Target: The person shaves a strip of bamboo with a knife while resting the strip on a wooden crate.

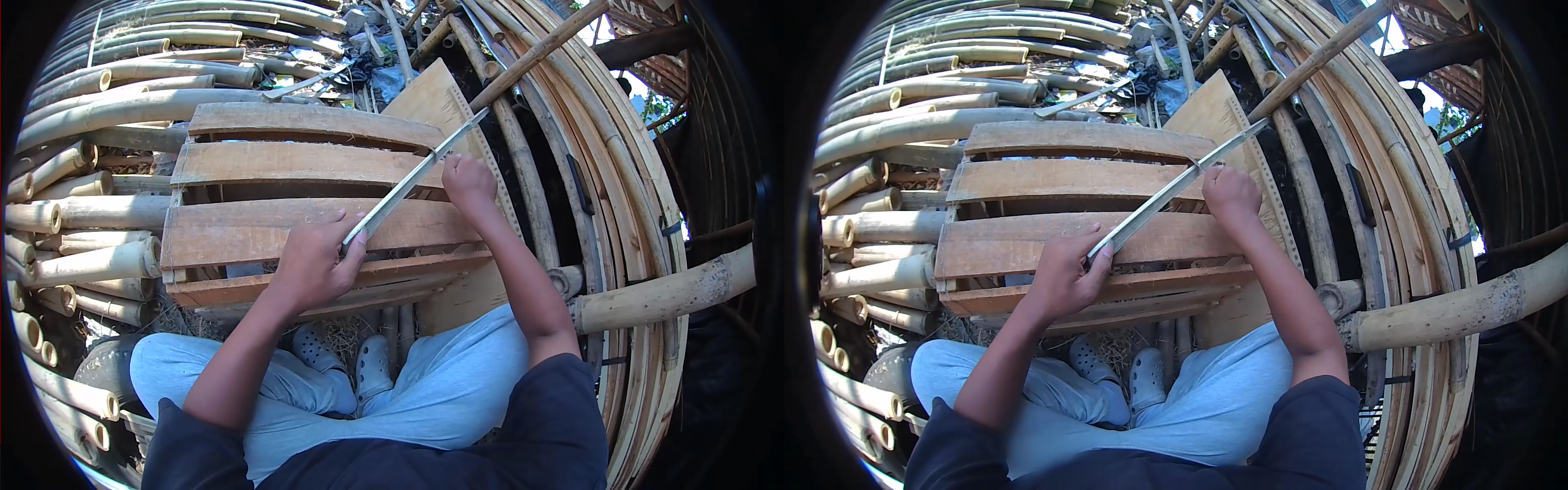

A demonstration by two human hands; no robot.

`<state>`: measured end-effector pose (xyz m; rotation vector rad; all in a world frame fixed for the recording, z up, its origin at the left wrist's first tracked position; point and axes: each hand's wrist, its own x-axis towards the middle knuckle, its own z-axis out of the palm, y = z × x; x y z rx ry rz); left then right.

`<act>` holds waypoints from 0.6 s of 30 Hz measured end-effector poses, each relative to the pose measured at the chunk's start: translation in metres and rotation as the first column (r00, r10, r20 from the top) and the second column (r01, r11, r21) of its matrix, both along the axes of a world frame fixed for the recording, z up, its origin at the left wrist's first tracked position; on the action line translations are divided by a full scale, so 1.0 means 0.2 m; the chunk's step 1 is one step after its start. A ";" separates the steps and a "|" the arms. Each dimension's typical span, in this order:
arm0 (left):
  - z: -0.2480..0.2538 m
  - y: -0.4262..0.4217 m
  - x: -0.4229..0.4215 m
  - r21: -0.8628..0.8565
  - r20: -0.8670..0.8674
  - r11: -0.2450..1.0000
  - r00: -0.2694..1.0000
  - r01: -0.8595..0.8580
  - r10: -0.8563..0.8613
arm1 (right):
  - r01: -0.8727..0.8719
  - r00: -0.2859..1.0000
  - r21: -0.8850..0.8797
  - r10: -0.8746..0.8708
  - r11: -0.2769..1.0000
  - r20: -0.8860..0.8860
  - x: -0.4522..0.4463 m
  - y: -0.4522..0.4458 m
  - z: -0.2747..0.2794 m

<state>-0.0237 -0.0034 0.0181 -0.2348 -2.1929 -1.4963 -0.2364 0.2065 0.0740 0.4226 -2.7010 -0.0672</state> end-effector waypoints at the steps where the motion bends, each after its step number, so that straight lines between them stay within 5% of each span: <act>1: 0.00 0.00 -0.01 -0.007 0.010 1.000 1.000 -0.003 0.003 | -0.088 0.996 -0.010 0.089 0.996 0.012 0.09 -0.04 0.00; 4: 0.02 -0.02 -0.01 -0.035 0.004 0.999 1.000 0.006 -0.006 | -0.304 0.934 -0.017 0.302 0.952 0.189 0.35 -0.14 0.00; 5: 0.02 -0.02 -0.01 -0.038 0.007 0.999 1.000 0.009 -0.009 | -0.348 0.929 -0.044 0.351 0.936 0.115 0.30 -0.12 -0.01; 9: -0.01 0.02 -0.01 -0.074 -0.007 0.997 1.000 -0.017 0.016 | -0.244 0.965 -0.135 0.254 0.960 0.070 -0.04 0.08 -0.06; 11: -0.01 0.01 -0.01 -0.142 -0.059 0.987 0.996 -0.071 0.063 | -0.331 0.937 -0.075 0.337 0.941 0.092 -0.07 0.11 -0.05; 18: 0.00 0.01 -0.01 0.007 0.039 1.000 0.999 0.008 -0.008 | -0.453 0.889 0.132 0.458 0.881 -0.008 -0.10 0.47 0.16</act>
